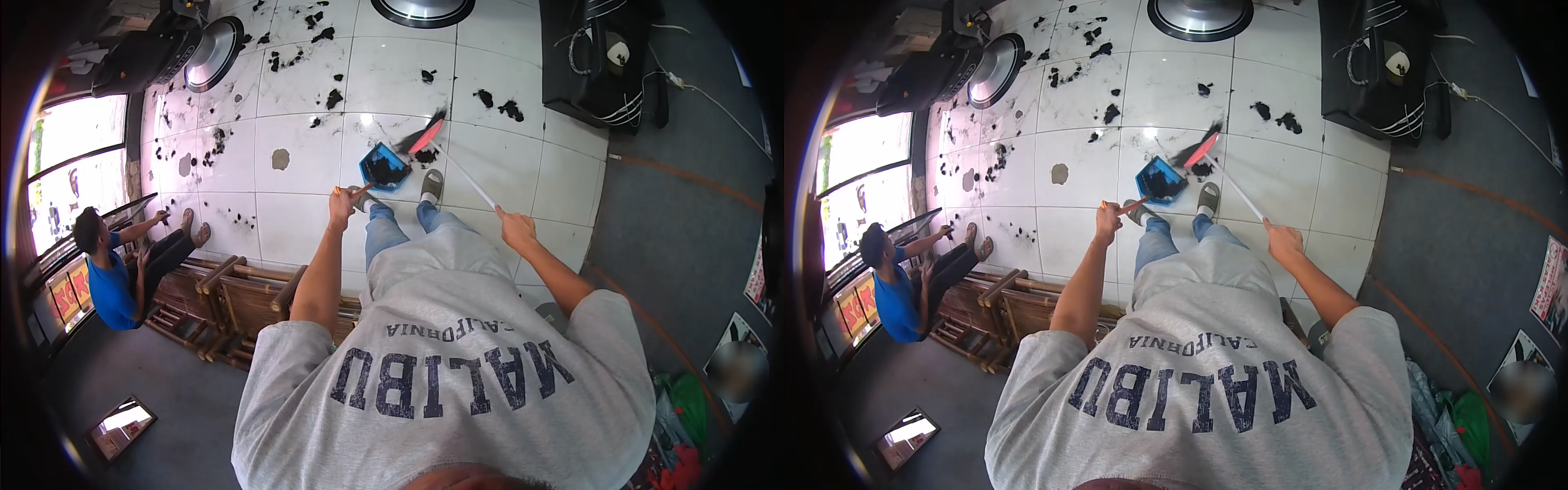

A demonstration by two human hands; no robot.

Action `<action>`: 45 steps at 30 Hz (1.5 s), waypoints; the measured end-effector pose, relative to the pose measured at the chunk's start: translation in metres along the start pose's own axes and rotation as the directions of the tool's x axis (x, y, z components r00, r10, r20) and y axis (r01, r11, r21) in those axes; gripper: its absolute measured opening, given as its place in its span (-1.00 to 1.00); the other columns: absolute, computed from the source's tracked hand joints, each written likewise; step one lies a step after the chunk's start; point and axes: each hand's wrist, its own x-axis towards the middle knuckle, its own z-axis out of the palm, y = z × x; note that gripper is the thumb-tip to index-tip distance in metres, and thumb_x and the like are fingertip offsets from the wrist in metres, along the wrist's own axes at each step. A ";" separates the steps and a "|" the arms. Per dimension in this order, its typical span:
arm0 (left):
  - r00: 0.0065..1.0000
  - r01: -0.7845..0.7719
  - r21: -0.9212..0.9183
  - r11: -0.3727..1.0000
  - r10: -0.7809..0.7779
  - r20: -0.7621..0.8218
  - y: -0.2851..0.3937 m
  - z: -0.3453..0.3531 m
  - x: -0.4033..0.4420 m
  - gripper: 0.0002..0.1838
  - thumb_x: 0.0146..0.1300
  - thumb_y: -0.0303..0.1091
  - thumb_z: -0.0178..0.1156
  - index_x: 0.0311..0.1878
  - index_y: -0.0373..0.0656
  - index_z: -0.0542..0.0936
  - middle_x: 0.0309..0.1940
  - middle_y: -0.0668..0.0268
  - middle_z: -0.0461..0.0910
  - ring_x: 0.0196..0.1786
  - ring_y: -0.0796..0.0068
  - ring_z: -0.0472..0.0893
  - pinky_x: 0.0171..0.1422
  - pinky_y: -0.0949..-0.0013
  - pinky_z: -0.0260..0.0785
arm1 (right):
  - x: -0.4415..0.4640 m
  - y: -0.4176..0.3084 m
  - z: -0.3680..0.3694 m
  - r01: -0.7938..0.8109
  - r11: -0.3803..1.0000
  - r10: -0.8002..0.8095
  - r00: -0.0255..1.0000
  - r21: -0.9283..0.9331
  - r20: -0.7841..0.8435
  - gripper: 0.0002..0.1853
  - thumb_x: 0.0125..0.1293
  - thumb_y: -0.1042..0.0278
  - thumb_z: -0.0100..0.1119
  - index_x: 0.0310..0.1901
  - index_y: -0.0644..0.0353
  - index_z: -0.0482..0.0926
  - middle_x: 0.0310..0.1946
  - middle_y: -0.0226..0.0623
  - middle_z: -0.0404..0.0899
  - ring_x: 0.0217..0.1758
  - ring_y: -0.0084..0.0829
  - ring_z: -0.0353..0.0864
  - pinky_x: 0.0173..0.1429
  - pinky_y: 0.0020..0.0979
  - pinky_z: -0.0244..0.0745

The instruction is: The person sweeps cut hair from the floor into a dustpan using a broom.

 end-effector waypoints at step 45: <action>0.986 0.112 0.037 0.993 -0.116 0.118 -0.001 -0.026 -0.013 -0.86 0.27 -0.40 0.04 -0.39 -0.23 0.45 -0.54 0.30 0.51 -0.58 0.51 0.50 -0.66 0.42 0.24 | -0.008 -0.180 0.027 -0.422 0.232 0.198 0.903 0.876 0.382 -0.43 0.36 0.36 -0.02 0.42 -0.02 0.29 -0.68 -0.44 0.32 -0.75 -0.58 0.25 -0.69 -0.41 0.21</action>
